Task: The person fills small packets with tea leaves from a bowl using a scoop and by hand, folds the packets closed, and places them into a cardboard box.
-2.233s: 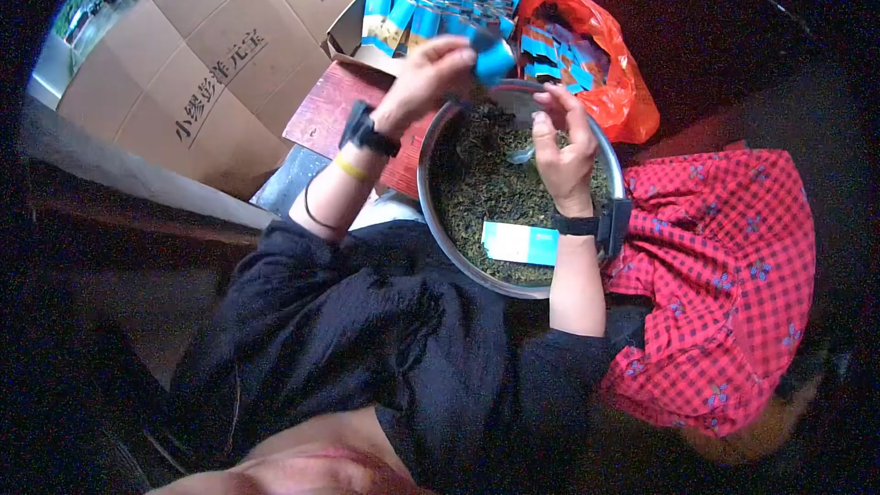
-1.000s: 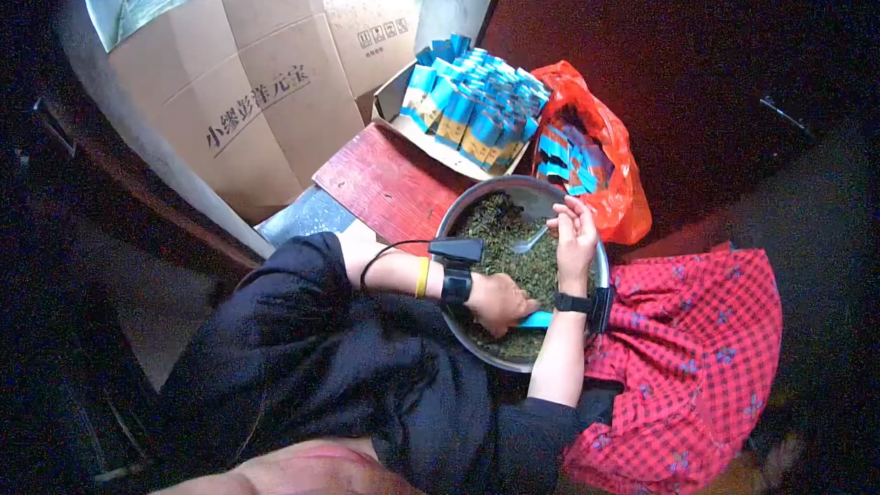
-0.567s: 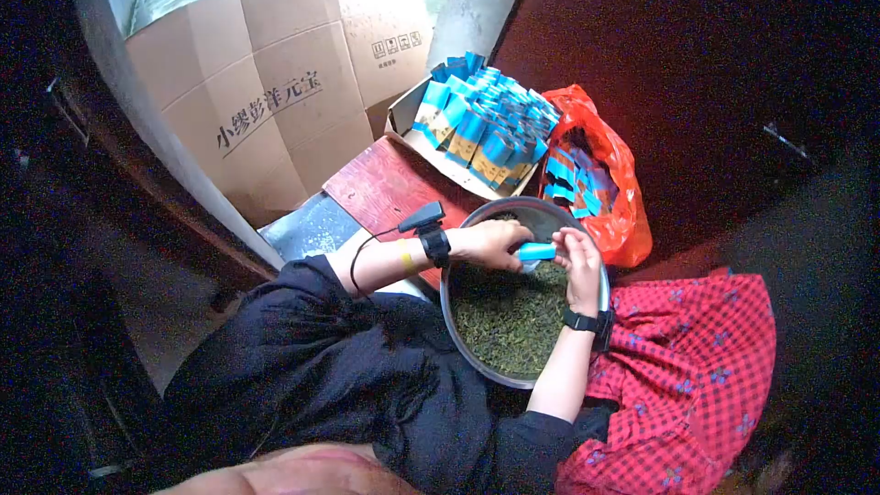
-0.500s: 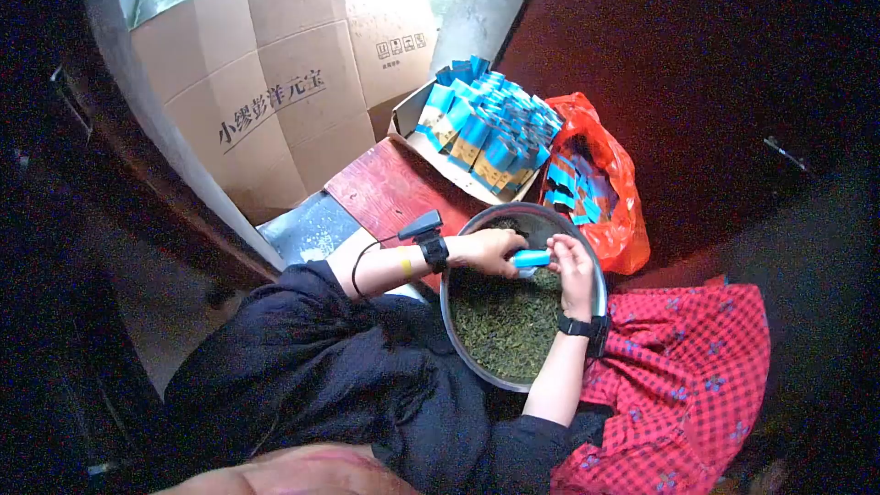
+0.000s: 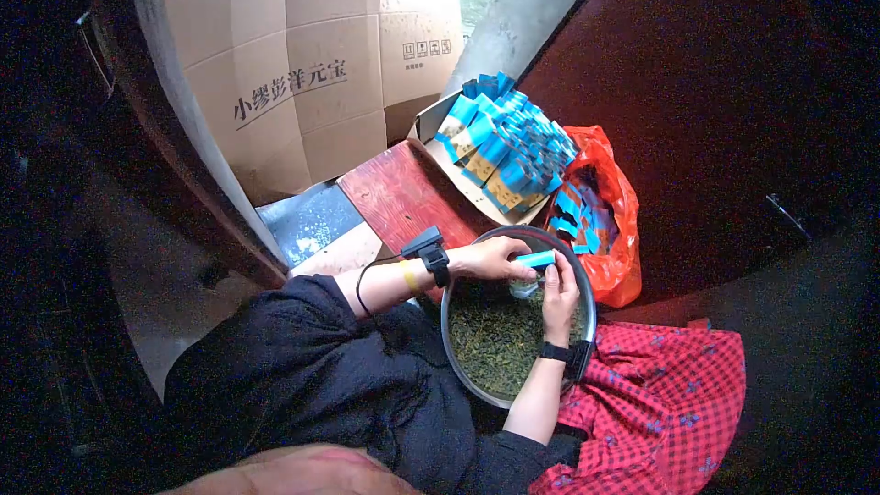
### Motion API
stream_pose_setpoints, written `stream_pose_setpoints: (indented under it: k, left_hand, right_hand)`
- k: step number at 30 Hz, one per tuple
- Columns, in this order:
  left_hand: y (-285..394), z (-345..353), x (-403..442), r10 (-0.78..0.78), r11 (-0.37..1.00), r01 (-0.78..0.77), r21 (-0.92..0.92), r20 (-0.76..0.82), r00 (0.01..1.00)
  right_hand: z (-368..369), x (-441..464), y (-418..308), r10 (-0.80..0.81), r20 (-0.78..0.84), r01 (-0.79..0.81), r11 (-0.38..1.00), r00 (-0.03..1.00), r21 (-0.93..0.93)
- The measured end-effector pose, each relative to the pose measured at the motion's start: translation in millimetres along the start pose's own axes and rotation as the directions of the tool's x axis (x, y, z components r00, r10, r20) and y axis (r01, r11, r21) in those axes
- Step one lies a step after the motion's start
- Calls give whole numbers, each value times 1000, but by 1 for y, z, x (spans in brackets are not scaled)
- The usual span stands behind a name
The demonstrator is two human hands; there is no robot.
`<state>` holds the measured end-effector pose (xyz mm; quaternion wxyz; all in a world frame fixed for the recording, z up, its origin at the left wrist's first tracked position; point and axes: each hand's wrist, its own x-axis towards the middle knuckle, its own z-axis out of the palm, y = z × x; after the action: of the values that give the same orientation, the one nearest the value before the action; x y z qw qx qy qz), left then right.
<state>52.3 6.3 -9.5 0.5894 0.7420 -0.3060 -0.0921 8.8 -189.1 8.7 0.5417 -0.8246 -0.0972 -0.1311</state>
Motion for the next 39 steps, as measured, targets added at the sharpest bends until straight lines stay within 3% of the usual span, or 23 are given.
stream_pose_setpoints:
  k: [3,6,8,10,14,16,18,20,22,25,31,34,39]
  left_hand:
    - [-6,3,4,-7,995,3,-104,-42,999]
    - [-2,2,1,0,995,-7,-98,-64,998]
    - [-2,1,3,-3,995,-2,-97,-51,999]
    - [0,0,2,-23,998,20,-67,-39,999]
    - [-7,4,5,13,996,-17,-84,-55,998]
    - [-3,1,2,-3,1000,3,-24,18,1000]
    - [-5,1,1,12,1000,-12,-5,24,1000]
    - [-7,2,2,27,999,-28,15,30,999]
    - [-11,5,3,6,997,-11,81,70,998]
    - [-17,7,4,34,998,-37,55,56,998]
    - [-13,5,4,38,998,-39,40,41,998]
    - [-12,4,3,51,997,-55,58,55,997]
    - [-11,4,3,40,997,-44,61,71,997]
  right_hand:
    - [-1,-1,2,-2,1,2,999,1000,-49]
    - [1,-2,-6,35,13,-34,997,999,-63]
    - [3,-2,-12,-150,12,149,967,989,-206]
    - [3,-2,-7,-161,-5,156,967,987,-201]
    - [-7,0,16,-45,-10,44,993,999,-107]
    - [-13,3,26,18,28,-20,997,999,71]
    - [-12,4,26,9,18,-10,999,1000,54]
    - [-10,2,13,84,144,-80,996,986,-35]
    - [-9,2,26,108,148,-110,994,983,8]
    - [-12,2,24,118,235,-103,992,965,-77]
    - [-2,0,5,93,226,-132,978,970,162]
    - [-3,-2,6,149,268,-206,959,952,197]
    - [-5,-1,11,145,270,-187,973,952,139]
